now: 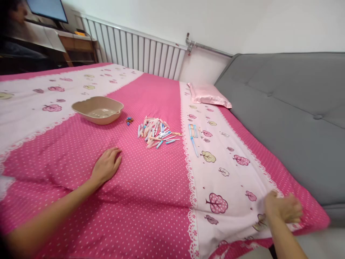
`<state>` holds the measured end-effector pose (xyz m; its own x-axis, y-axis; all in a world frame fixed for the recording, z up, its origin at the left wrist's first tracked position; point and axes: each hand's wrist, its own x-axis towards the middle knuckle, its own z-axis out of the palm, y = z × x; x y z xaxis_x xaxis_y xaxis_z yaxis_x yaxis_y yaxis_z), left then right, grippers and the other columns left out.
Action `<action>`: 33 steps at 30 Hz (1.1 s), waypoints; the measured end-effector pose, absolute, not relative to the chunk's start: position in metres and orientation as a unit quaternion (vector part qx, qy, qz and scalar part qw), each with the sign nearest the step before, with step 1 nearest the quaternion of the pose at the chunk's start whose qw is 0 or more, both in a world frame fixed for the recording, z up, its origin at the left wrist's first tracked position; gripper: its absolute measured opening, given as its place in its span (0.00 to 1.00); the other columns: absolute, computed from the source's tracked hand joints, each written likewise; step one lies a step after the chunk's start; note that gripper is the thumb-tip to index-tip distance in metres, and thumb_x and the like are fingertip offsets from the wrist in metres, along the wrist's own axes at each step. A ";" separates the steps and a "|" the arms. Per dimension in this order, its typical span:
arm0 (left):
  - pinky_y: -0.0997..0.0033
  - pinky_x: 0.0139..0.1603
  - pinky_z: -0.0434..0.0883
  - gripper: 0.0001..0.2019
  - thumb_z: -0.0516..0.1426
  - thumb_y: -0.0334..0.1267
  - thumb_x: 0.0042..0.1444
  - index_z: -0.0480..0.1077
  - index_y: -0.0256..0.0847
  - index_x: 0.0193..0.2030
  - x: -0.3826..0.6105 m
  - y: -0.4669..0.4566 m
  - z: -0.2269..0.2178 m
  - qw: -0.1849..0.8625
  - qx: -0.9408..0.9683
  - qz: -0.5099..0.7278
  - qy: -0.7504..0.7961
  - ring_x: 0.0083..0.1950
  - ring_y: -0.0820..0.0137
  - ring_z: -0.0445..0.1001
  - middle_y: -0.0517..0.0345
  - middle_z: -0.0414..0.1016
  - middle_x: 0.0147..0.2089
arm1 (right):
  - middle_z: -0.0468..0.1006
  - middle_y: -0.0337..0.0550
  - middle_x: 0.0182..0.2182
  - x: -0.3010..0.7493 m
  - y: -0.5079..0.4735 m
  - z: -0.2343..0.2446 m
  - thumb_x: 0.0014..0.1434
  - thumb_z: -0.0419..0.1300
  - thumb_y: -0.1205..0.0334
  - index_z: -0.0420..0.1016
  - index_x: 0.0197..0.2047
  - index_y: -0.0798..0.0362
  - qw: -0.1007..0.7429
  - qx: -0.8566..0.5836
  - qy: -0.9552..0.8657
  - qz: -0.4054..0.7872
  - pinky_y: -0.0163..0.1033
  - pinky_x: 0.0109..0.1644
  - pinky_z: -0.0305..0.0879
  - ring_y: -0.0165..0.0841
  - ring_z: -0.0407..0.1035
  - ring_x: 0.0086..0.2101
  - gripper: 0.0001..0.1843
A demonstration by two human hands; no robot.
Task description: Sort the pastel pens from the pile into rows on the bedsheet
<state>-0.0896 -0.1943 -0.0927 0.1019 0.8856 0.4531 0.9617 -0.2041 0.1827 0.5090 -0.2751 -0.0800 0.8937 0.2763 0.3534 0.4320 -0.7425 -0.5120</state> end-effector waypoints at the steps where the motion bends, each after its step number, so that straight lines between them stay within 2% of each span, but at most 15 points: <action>1: 0.57 0.63 0.61 0.23 0.42 0.44 0.63 0.69 0.30 0.52 -0.089 -0.196 -0.093 0.081 -0.737 -0.237 -0.628 0.58 0.57 0.67 0.39 0.71 0.55 | 0.57 0.71 0.59 0.493 -0.266 -0.075 0.56 0.39 0.40 0.55 0.66 0.55 0.298 -0.925 -0.208 -0.108 0.60 0.57 0.49 0.55 0.51 0.61 0.41; 4: 0.57 0.65 0.58 0.26 0.41 0.43 0.64 0.67 0.26 0.56 -0.089 -0.203 -0.097 0.080 -0.739 -0.217 -0.633 0.62 0.56 0.64 0.38 0.68 0.59 | 0.52 0.67 0.64 0.446 -0.239 -0.063 0.58 0.40 0.42 0.53 0.66 0.62 0.244 -0.931 -0.271 -0.025 0.59 0.60 0.49 0.57 0.49 0.62 0.42; 8: 0.54 0.68 0.53 0.29 0.41 0.45 0.64 0.61 0.26 0.63 -0.089 -0.214 -0.103 0.070 -0.748 -0.188 -0.633 0.67 0.56 0.58 0.40 0.61 0.65 | 0.54 0.62 0.64 0.385 -0.210 -0.062 0.58 0.45 0.41 0.56 0.65 0.57 0.216 -0.920 -0.326 0.032 0.63 0.57 0.53 0.59 0.53 0.60 0.39; 13: 0.53 0.69 0.51 0.30 0.40 0.48 0.64 0.56 0.28 0.66 -0.091 -0.227 -0.102 0.051 -0.756 -0.173 -0.629 0.69 0.57 0.54 0.42 0.57 0.67 | 0.54 0.55 0.65 0.306 -0.192 -0.074 0.59 0.44 0.40 0.58 0.65 0.53 0.194 -0.889 -0.411 0.051 0.60 0.59 0.52 0.55 0.52 0.61 0.37; 17: 0.51 0.69 0.52 0.30 0.41 0.48 0.64 0.56 0.30 0.67 -0.096 -0.235 -0.100 0.031 -0.767 -0.186 -0.613 0.70 0.56 0.52 0.41 0.55 0.68 | 0.54 0.59 0.65 0.254 -0.192 -0.093 0.60 0.44 0.44 0.59 0.64 0.58 0.181 -0.866 -0.463 0.046 0.60 0.61 0.47 0.53 0.50 0.61 0.35; 20: 0.50 0.69 0.52 0.30 0.42 0.49 0.63 0.55 0.31 0.67 -0.099 -0.240 -0.102 0.006 -0.780 -0.204 -0.591 0.70 0.55 0.50 0.40 0.54 0.68 | 0.58 0.60 0.63 0.236 -0.197 -0.108 0.63 0.43 0.50 0.60 0.62 0.61 0.185 -0.847 -0.498 -0.006 0.58 0.62 0.41 0.50 0.50 0.61 0.31; 24: 0.46 0.69 0.49 0.32 0.45 0.50 0.62 0.54 0.33 0.67 -0.105 -0.243 -0.101 -0.048 -0.784 -0.233 -0.573 0.71 0.55 0.49 0.41 0.53 0.69 | 0.66 0.61 0.58 0.234 -0.201 -0.117 0.63 0.44 0.51 0.65 0.58 0.63 0.193 -0.826 -0.521 -0.095 0.53 0.60 0.48 0.47 0.57 0.57 0.29; 26: 0.43 0.69 0.48 0.34 0.49 0.54 0.59 0.56 0.35 0.67 -0.113 -0.245 -0.091 -0.124 -0.780 -0.244 -0.563 0.71 0.53 0.48 0.42 0.53 0.69 | 0.68 0.60 0.56 0.235 -0.201 -0.116 0.63 0.45 0.52 0.66 0.57 0.63 0.196 -0.823 -0.522 -0.106 0.51 0.59 0.49 0.46 0.59 0.55 0.27; 27: 0.41 0.68 0.49 0.36 0.53 0.57 0.55 0.59 0.37 0.65 -0.119 -0.248 -0.082 -0.181 -0.777 -0.246 -0.551 0.70 0.51 0.50 0.43 0.54 0.69 | 0.68 0.59 0.56 0.235 -0.201 -0.116 0.63 0.45 0.52 0.66 0.57 0.63 0.197 -0.823 -0.522 -0.109 0.50 0.58 0.49 0.46 0.59 0.55 0.27; 28: 0.42 0.67 0.53 0.33 0.54 0.58 0.54 0.64 0.42 0.62 -0.127 -0.251 -0.071 -0.256 -0.768 -0.249 -0.532 0.69 0.52 0.52 0.46 0.56 0.68 | 0.69 0.59 0.56 0.235 -0.201 -0.115 0.64 0.45 0.53 0.67 0.56 0.62 0.199 -0.823 -0.521 -0.110 0.49 0.58 0.49 0.45 0.60 0.55 0.27; 30: 0.46 0.61 0.64 0.26 0.53 0.58 0.55 0.70 0.50 0.56 -0.146 -0.264 -0.044 -0.418 -0.742 -0.249 -0.460 0.64 0.56 0.63 0.50 0.67 0.62 | 0.69 0.58 0.55 0.235 -0.199 -0.115 0.64 0.46 0.53 0.67 0.56 0.62 0.204 -0.824 -0.518 -0.111 0.48 0.58 0.49 0.45 0.60 0.55 0.26; 31: 0.47 0.58 0.68 0.23 0.55 0.60 0.53 0.74 0.52 0.51 -0.156 -0.274 -0.030 -0.466 -0.742 -0.253 -0.411 0.59 0.56 0.69 0.51 0.71 0.58 | 0.69 0.57 0.55 0.234 -0.199 -0.115 0.64 0.46 0.53 0.67 0.56 0.62 0.206 -0.824 -0.517 -0.112 0.48 0.58 0.49 0.45 0.60 0.55 0.26; 32: 0.48 0.55 0.70 0.21 0.56 0.62 0.50 0.77 0.52 0.41 -0.166 -0.285 -0.015 -0.485 -0.762 -0.250 -0.350 0.56 0.56 0.72 0.53 0.74 0.54 | 0.70 0.57 0.55 0.234 -0.199 -0.115 0.64 0.46 0.53 0.67 0.56 0.62 0.209 -0.824 -0.515 -0.112 0.47 0.59 0.49 0.45 0.60 0.55 0.26; 33: 0.48 0.55 0.70 0.20 0.57 0.63 0.48 0.78 0.51 0.33 -0.175 -0.297 -0.001 -0.476 -0.790 -0.234 -0.310 0.54 0.55 0.72 0.53 0.76 0.49 | 0.70 0.56 0.55 0.234 -0.198 -0.115 0.64 0.46 0.53 0.67 0.56 0.62 0.211 -0.824 -0.514 -0.113 0.47 0.59 0.48 0.45 0.60 0.54 0.25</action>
